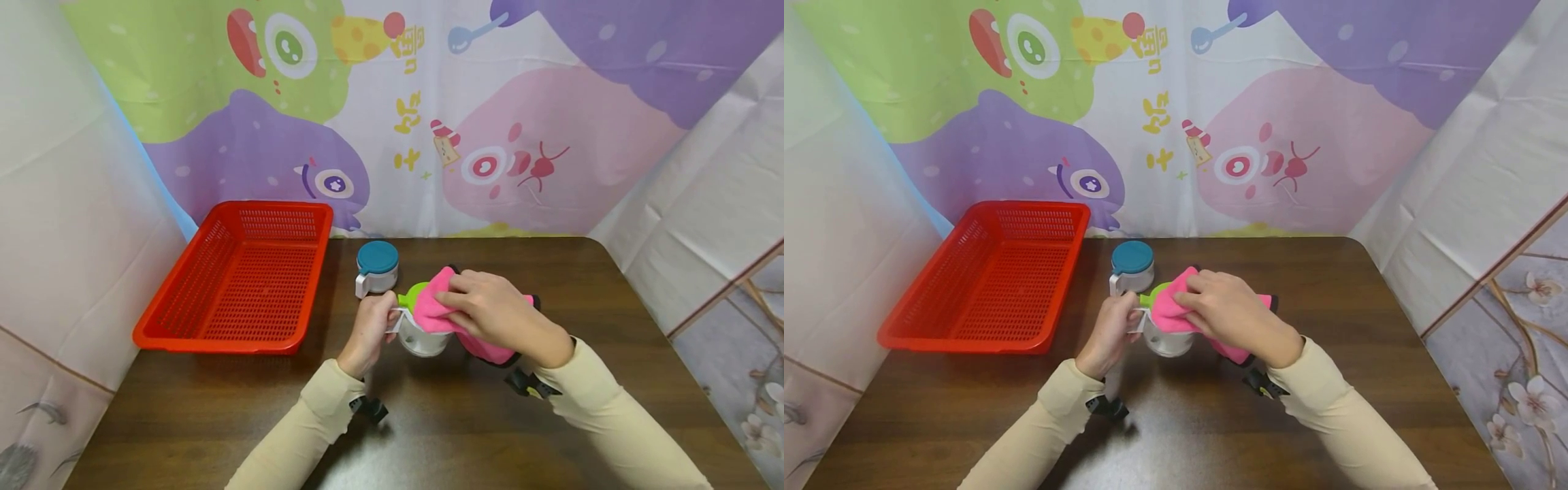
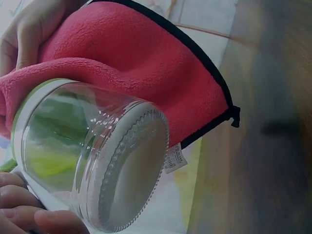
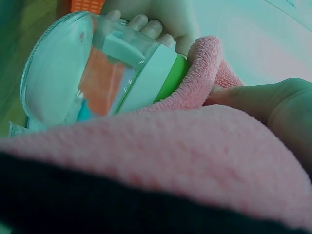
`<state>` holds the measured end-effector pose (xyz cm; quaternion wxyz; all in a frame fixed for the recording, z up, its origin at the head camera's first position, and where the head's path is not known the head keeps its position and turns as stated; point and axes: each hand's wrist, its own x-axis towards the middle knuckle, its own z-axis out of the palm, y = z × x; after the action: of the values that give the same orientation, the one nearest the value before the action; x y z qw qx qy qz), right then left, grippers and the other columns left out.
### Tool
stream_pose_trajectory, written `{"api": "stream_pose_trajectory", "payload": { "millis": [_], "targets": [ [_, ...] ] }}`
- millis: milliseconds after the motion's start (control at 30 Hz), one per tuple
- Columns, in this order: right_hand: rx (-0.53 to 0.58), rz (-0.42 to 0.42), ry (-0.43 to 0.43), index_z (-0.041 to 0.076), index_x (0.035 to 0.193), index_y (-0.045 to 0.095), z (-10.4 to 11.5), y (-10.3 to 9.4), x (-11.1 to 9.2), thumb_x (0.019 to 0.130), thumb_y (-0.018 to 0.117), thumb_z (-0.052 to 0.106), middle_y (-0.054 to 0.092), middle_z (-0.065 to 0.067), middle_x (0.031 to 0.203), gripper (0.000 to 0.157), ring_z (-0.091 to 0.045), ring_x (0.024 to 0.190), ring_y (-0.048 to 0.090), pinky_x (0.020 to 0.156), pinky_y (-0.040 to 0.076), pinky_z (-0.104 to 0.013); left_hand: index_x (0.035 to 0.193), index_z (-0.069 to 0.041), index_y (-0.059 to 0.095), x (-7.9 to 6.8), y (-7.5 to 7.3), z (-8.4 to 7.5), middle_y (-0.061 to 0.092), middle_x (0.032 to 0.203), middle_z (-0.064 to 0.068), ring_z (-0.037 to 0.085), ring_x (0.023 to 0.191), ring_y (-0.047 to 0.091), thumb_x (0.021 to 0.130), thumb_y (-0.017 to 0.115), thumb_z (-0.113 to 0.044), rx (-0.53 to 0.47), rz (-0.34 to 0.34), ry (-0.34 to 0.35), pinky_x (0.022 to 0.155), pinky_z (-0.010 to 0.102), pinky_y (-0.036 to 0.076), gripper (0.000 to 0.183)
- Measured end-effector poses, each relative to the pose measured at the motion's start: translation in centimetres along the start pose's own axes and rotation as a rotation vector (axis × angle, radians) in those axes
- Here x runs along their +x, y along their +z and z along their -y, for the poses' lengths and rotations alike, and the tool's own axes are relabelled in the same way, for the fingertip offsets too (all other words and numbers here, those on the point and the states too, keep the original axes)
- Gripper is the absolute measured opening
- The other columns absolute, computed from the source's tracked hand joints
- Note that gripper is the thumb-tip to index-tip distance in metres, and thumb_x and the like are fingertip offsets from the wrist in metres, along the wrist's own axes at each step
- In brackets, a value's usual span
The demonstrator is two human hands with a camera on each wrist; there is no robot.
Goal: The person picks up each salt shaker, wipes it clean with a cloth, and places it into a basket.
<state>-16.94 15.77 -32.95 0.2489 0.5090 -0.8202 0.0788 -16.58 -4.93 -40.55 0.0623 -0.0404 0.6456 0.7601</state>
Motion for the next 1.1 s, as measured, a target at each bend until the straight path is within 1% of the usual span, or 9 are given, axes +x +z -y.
{"api": "stream_pose_trajectory", "payload": {
  "millis": [100,233,400,567,800,933,1100],
  "targets": [
    [0.000,0.001,-0.003,0.012,0.094,0.074,0.0,0.0,0.2,0.074,0.081,0.014,0.060,-0.001,0.082,0.021,-0.017,0.069,0.050,0.062,0.044,-0.027,0.053,-0.008,0.034,-0.2,0.2,0.0,0.028,0.050,-0.004,0.014,0.047,0.028,0.083,0.041,-0.006,0.006,-0.002,0.007,0.043,0.026,0.026,0.031],
    [-0.002,0.009,0.004,0.013,0.092,0.074,0.1,0.1,0.3,0.074,0.080,0.012,0.059,-0.001,0.081,0.019,-0.017,0.069,0.049,0.062,0.043,-0.027,0.049,-0.011,0.034,-0.5,0.4,0.0,0.029,0.048,-0.005,0.013,0.045,0.027,0.081,0.043,-0.006,0.017,0.004,0.033,0.042,0.024,0.025,0.034],
    [-0.017,0.045,0.033,0.012,0.093,0.075,0.1,0.0,0.6,0.074,0.081,0.014,0.060,-0.001,0.082,0.020,-0.016,0.070,0.050,0.062,0.044,-0.027,0.047,-0.012,0.034,-0.7,0.6,-0.1,0.030,0.046,-0.006,0.011,0.041,0.028,0.081,0.042,-0.009,0.062,0.016,0.058,0.041,0.023,0.025,0.035],
    [-0.033,0.095,0.070,0.011,0.095,0.075,0.1,0.0,0.9,0.074,0.082,0.016,0.062,-0.003,0.083,0.022,-0.017,0.072,0.052,0.064,0.047,-0.028,0.048,-0.011,0.035,-0.8,0.8,0.1,0.032,0.047,-0.004,0.011,0.042,0.030,0.082,0.042,-0.008,0.101,0.028,0.067,0.041,0.022,0.026,0.035],
    [-0.043,0.130,0.106,0.010,0.096,0.075,-0.3,0.3,1.1,0.075,0.082,0.016,0.063,-0.005,0.084,0.023,-0.019,0.074,0.055,0.066,0.050,-0.029,0.050,-0.007,0.035,-0.9,0.9,0.1,0.031,0.048,-0.003,0.011,0.044,0.030,0.082,0.042,-0.007,0.133,0.064,0.048,0.043,0.022,0.026,0.033],
    [-0.040,0.138,0.127,0.009,0.098,0.075,-0.6,0.5,1.0,0.075,0.082,0.017,0.065,-0.006,0.086,0.026,-0.020,0.077,0.058,0.069,0.054,-0.030,0.051,-0.009,0.035,-1.1,0.9,0.0,0.030,0.048,-0.003,0.011,0.044,0.030,0.082,0.043,-0.007,0.152,0.083,0.036,0.044,0.023,0.026,0.032],
    [-0.049,0.136,0.135,0.009,0.098,0.076,-1.0,0.5,0.9,0.074,0.082,0.018,0.064,-0.006,0.084,0.026,-0.020,0.077,0.058,0.069,0.054,-0.031,0.050,-0.010,0.035,-1.2,0.9,0.0,0.029,0.048,-0.003,0.011,0.044,0.029,0.082,0.043,-0.006,0.154,0.095,0.032,0.044,0.022,0.025,0.033]
  ]
}}
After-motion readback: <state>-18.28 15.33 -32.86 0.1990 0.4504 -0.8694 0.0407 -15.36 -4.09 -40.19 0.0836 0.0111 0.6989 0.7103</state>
